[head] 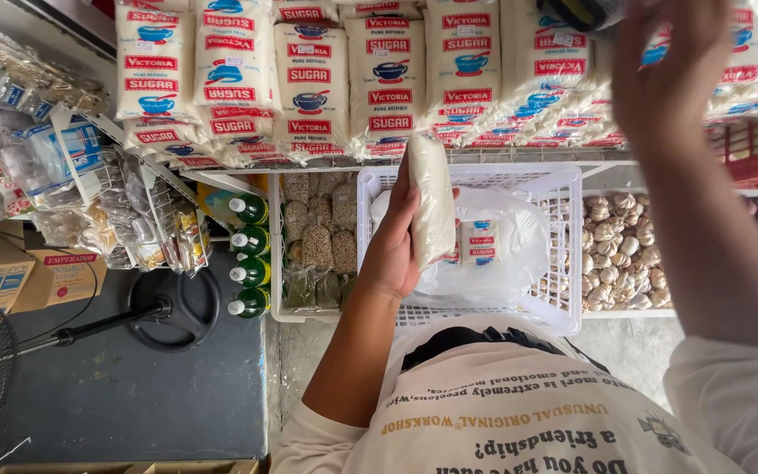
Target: Scan individual sugar packets using a handheld scanner and place them into a white basket.
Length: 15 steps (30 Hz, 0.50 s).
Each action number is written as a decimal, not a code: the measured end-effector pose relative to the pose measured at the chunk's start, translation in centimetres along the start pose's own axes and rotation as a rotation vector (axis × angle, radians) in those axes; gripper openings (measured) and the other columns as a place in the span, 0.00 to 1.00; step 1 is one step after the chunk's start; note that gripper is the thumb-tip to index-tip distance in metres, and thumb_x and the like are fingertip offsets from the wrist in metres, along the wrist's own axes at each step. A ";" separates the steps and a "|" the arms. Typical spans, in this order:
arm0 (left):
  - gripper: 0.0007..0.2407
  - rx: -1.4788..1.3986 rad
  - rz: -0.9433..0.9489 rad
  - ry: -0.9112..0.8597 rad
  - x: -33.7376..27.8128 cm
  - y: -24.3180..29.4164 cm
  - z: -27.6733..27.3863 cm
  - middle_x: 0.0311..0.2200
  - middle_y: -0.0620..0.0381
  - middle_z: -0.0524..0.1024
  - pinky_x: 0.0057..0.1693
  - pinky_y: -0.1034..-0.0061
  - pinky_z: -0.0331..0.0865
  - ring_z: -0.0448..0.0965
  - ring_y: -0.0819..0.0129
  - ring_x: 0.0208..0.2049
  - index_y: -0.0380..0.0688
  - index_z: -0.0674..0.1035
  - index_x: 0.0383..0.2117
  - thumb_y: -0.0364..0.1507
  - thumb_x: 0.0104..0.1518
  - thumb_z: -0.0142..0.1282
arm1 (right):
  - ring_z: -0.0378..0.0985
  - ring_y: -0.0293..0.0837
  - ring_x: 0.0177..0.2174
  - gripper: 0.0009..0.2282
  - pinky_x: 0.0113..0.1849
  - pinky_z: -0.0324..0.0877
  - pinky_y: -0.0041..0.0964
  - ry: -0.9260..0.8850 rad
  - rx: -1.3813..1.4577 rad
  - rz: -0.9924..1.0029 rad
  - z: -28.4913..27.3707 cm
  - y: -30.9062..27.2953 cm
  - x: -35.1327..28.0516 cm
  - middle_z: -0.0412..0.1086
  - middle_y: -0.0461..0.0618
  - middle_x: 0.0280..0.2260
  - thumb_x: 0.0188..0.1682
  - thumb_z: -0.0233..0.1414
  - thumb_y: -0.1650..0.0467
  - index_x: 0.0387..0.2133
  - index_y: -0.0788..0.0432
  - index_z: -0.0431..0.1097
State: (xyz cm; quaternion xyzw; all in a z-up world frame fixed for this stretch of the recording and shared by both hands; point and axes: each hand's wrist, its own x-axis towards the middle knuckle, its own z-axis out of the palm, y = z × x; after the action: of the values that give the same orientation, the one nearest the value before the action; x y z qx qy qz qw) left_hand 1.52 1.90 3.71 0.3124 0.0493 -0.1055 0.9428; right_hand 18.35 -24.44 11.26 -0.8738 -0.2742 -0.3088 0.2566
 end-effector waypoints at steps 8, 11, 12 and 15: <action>0.27 0.474 0.163 -0.034 1.4 -4.9 -1.1 0.78 0.54 0.44 0.78 0.66 0.38 0.39 0.59 0.79 0.49 0.48 0.76 0.36 0.73 0.40 | 0.80 0.41 0.47 0.23 0.47 0.77 0.37 -0.682 0.982 0.799 2.8 -10.1 -9.2 0.73 0.53 0.52 0.58 0.46 0.62 0.65 0.59 0.58; 0.24 0.798 0.214 -0.031 0.6 -6.4 -1.2 0.79 0.51 0.43 0.80 0.63 0.37 0.34 0.55 0.81 0.50 0.52 0.76 0.39 0.76 0.35 | 0.74 0.40 0.53 0.24 0.50 0.73 0.38 -0.641 1.157 0.919 4.0 -9.7 -12.3 0.70 0.51 0.55 0.58 0.48 0.65 0.65 0.62 0.56; 0.24 0.865 0.192 -0.023 0.5 -6.5 -1.0 0.79 0.48 0.43 0.79 0.62 0.37 0.33 0.54 0.81 0.50 0.53 0.76 0.39 0.75 0.35 | 0.73 0.41 0.54 0.23 0.54 0.70 0.38 -0.595 1.209 0.910 4.6 -9.1 -13.3 0.69 0.52 0.56 0.59 0.49 0.67 0.66 0.63 0.56; 0.24 0.905 0.116 0.012 -0.4 -7.4 -1.3 0.78 0.44 0.45 0.77 0.61 0.38 0.33 0.53 0.80 0.48 0.54 0.75 0.40 0.74 0.37 | 0.72 0.41 0.53 0.22 0.54 0.69 0.39 -0.578 1.276 1.023 5.2 -8.1 -16.3 0.70 0.52 0.55 0.58 0.51 0.71 0.64 0.64 0.57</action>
State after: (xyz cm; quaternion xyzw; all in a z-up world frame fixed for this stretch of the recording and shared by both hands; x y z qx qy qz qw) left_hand -0.60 -3.05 -1.61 0.6958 -0.0139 -0.0618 0.7155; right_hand 4.55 -20.63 -1.13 -0.6231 -0.0229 0.2914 0.7254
